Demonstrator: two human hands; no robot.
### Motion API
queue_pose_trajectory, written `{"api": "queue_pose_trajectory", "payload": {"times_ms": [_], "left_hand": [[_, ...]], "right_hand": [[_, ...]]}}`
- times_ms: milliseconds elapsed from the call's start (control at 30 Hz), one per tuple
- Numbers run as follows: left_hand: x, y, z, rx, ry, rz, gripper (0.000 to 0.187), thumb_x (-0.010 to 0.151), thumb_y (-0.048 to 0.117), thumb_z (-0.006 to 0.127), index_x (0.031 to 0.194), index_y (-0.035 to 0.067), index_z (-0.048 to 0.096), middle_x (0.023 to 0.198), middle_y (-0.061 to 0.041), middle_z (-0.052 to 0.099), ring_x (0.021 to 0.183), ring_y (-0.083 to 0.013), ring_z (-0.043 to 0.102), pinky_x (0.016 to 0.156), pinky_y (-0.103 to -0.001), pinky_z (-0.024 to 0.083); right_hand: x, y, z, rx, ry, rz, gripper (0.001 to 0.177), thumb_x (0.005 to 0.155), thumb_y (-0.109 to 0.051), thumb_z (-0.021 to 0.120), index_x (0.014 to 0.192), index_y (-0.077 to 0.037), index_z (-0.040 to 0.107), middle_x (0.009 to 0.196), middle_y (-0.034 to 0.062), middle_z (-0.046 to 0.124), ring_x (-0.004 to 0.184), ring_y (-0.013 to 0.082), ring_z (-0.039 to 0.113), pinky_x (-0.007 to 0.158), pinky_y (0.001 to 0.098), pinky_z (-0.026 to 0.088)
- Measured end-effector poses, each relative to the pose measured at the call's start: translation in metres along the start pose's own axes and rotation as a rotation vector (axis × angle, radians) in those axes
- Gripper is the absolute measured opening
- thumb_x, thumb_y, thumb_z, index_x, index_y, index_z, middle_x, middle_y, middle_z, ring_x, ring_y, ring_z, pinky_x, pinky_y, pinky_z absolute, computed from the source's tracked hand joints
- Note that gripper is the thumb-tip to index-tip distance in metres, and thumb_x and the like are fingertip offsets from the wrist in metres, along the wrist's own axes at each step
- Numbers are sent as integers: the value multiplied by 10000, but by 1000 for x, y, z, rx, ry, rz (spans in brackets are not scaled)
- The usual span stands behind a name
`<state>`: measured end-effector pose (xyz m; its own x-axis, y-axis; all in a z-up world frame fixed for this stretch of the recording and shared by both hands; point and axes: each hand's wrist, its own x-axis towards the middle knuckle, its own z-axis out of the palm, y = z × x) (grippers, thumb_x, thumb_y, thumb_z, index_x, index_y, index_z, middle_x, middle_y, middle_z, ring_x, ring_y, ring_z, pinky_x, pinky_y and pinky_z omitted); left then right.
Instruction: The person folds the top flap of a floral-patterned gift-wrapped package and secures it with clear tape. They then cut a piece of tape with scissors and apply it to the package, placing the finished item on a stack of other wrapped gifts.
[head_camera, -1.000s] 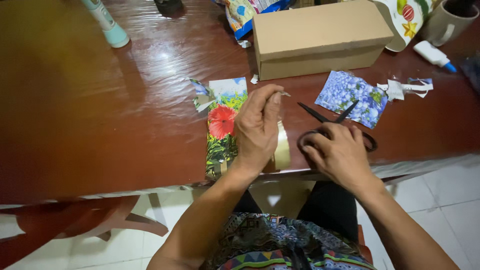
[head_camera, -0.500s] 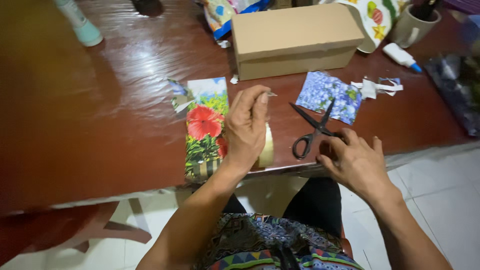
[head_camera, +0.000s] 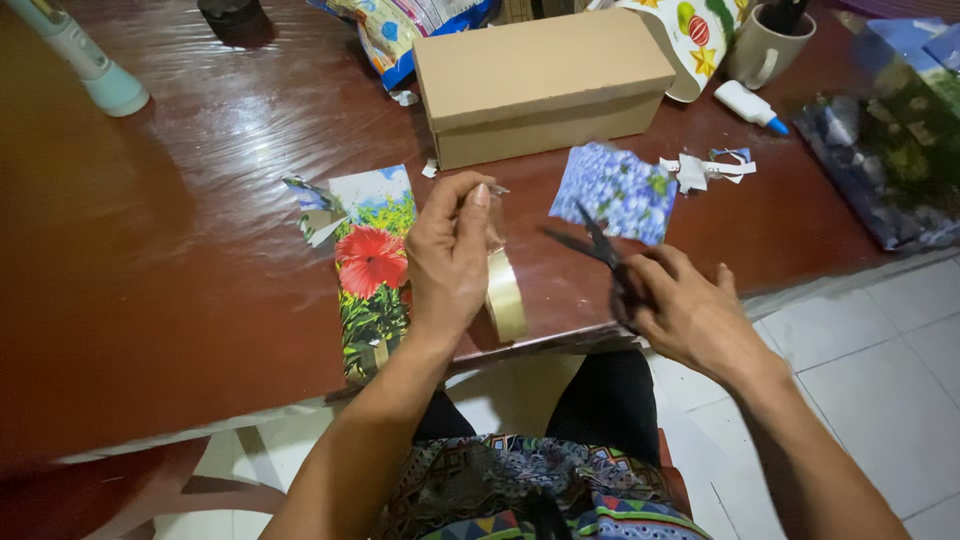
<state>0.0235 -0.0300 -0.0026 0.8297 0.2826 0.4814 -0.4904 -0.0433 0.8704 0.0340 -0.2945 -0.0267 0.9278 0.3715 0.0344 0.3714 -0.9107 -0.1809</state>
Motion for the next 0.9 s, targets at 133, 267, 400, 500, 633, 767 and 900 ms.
{"api": "queue_pose_trajectory", "payload": {"times_ms": [133, 267, 400, 500, 633, 767, 900], "left_hand": [[5, -3, 0, -33, -65, -16, 164, 1094, 154, 522, 1103, 55, 653, 854, 14, 653, 682, -27, 543, 612, -208, 485], [7, -2, 4, -34, -100, -53, 183, 1103, 178, 513, 1079, 60, 652, 759, 23, 599, 662, -32, 520, 594, -222, 459], [9, 1, 7, 260, -87, 148, 156, 1080, 171, 531, 1073, 76, 653, 729, -35, 643, 683, -131, 656, 626, -293, 520], [6, 2, 7, 406, -93, 290, 131, 1060, 149, 550, 1085, 70, 652, 785, -87, 695, 763, -238, 721, 691, -366, 536], [4, 3, 7, 460, -73, 432, 120, 1048, 112, 578, 1119, 48, 650, 939, -153, 718, 884, -331, 721, 752, -402, 556], [5, 4, 5, 420, -65, 441, 133, 1037, 88, 593, 1146, 30, 644, 1011, -163, 719, 921, -321, 740, 783, -387, 580], [5, 1, 4, 433, -33, 468, 143, 1043, 105, 610, 1155, 23, 643, 1036, -165, 722, 932, -320, 740, 770, -375, 586]], "right_hand": [[-17, 8, -3, 8, 153, -152, 614, 810, -218, 644, 1404, -125, 520, 1359, 177, 539, 1198, 378, 538, 1050, 663, 364], [-24, 7, -12, -332, -15, 72, 612, 839, -326, 688, 1419, -216, 525, 1247, 80, 610, 1169, 280, 590, 1095, 704, 260], [-23, 9, -23, -431, 4, -8, 559, 833, -394, 676, 1346, -209, 548, 1160, 75, 673, 1077, 286, 636, 1058, 660, 316], [-17, 14, -21, -443, -43, -23, 505, 847, -377, 654, 1309, -202, 548, 1096, 82, 697, 1010, 287, 661, 965, 566, 407], [-6, 28, -23, -430, -82, -69, 348, 888, -250, 600, 1229, -197, 559, 976, 75, 722, 971, 292, 688, 872, 465, 503], [-5, 39, -25, -374, -125, -17, 405, 878, -217, 581, 1278, -190, 525, 977, 132, 707, 909, 333, 707, 721, 460, 584], [-14, 45, -15, -443, -113, 44, 570, 852, -315, 629, 1381, -168, 478, 983, 180, 686, 872, 353, 720, 672, 459, 600]]}}
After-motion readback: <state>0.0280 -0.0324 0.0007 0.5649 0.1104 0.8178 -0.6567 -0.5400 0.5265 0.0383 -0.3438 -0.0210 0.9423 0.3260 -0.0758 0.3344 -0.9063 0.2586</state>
